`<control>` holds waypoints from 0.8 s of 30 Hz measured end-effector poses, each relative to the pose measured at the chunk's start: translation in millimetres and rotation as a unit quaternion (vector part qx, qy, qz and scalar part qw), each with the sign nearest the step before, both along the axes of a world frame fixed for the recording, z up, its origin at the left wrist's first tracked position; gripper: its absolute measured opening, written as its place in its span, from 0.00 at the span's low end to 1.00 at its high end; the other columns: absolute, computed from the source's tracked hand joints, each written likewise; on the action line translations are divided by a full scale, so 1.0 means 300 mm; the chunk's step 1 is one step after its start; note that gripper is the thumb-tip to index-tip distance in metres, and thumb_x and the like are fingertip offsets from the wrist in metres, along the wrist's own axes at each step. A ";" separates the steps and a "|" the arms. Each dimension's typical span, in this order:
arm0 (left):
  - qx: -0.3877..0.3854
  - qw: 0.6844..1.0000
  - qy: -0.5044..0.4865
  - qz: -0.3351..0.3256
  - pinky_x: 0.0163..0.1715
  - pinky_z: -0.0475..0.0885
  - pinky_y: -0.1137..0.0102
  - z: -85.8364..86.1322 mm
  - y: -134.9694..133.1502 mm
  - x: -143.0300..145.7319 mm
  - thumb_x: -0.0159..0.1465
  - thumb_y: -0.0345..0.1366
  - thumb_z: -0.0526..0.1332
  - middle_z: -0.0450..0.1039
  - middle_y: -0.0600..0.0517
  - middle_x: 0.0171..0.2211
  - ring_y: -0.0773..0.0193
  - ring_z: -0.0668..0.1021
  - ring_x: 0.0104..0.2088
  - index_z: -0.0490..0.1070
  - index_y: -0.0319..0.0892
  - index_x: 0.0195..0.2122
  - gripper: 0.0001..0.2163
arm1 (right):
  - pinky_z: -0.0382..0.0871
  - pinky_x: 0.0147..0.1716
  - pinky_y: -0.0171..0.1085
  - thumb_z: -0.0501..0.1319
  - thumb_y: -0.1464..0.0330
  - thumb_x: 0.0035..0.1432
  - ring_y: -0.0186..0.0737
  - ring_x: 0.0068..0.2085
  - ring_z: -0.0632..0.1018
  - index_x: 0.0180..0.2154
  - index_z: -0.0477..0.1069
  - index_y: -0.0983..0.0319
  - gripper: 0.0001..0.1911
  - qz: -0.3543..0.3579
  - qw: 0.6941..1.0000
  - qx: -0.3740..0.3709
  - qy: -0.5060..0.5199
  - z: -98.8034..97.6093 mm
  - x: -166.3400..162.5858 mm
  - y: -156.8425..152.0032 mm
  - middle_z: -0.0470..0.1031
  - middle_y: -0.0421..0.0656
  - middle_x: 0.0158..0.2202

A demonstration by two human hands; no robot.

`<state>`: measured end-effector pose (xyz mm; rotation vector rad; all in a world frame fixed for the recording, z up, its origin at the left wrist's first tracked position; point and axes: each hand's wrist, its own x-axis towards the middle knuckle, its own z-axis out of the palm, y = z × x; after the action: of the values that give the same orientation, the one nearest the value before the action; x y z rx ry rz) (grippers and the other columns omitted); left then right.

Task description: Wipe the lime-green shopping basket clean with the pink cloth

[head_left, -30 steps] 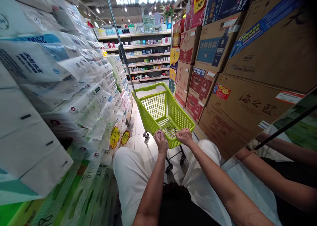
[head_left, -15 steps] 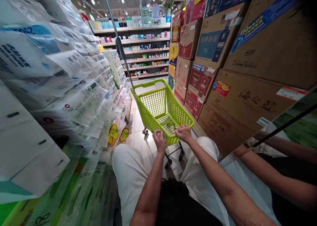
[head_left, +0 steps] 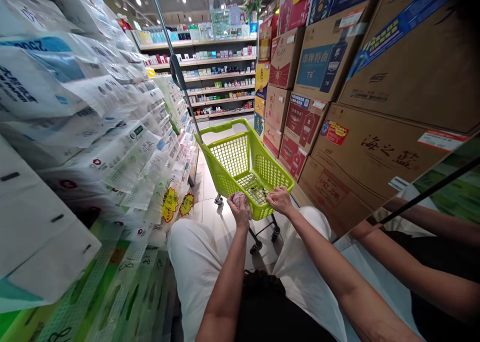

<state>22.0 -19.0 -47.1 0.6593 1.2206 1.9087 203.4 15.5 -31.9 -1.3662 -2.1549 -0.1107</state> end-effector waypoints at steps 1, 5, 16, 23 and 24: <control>-0.019 1.000 -0.015 0.004 0.37 0.74 0.71 -0.019 -0.003 0.000 0.60 0.43 0.71 0.75 0.49 0.41 0.65 0.79 0.37 0.67 0.45 0.46 0.18 | 0.52 0.49 0.39 0.55 0.71 0.63 0.35 0.32 0.71 0.16 0.71 0.60 0.23 0.000 1.000 0.001 0.000 0.000 0.000 -0.001 0.80 0.39 0.23; -0.097 0.992 -0.078 -0.018 0.35 0.74 0.71 -0.111 -0.012 -0.016 0.59 0.44 0.71 0.75 0.53 0.34 0.66 0.79 0.33 0.68 0.43 0.40 0.16 | 0.53 0.49 0.39 0.55 0.71 0.64 0.34 0.32 0.70 0.16 0.71 0.59 0.24 0.006 1.000 0.011 0.005 -0.005 -0.003 -0.002 0.79 0.38 0.22; 0.007 1.000 0.025 0.009 0.42 0.73 0.70 0.019 0.147 -0.108 0.60 0.40 0.69 0.75 0.50 0.42 0.63 0.79 0.41 0.69 0.45 0.47 0.16 | 0.53 0.47 0.40 0.55 0.72 0.63 0.35 0.32 0.71 0.15 0.68 0.60 0.23 0.020 0.999 0.031 0.029 -0.012 -0.012 -0.012 0.78 0.38 0.21; -0.097 0.995 -0.004 0.036 0.38 0.72 0.69 -0.093 0.079 -0.092 0.60 0.37 0.66 0.73 0.53 0.35 0.63 0.77 0.35 0.66 0.45 0.40 0.10 | 0.52 0.47 0.39 0.55 0.71 0.65 0.35 0.32 0.71 0.16 0.70 0.60 0.24 0.016 1.000 0.024 0.009 -0.017 -0.009 -0.013 0.78 0.38 0.22; -0.079 0.996 -0.002 0.041 0.39 0.72 0.70 -0.063 0.099 -0.097 0.61 0.38 0.66 0.74 0.52 0.37 0.64 0.77 0.37 0.67 0.45 0.41 0.11 | 0.52 0.48 0.39 0.54 0.71 0.65 0.35 0.33 0.72 0.16 0.71 0.60 0.24 0.017 1.000 0.021 0.004 -0.014 -0.007 -0.013 0.78 0.38 0.23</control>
<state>-7.2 10.6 -66.1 0.5292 1.3980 1.8550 201.2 11.6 -36.2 -1.3046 -2.1551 -0.1359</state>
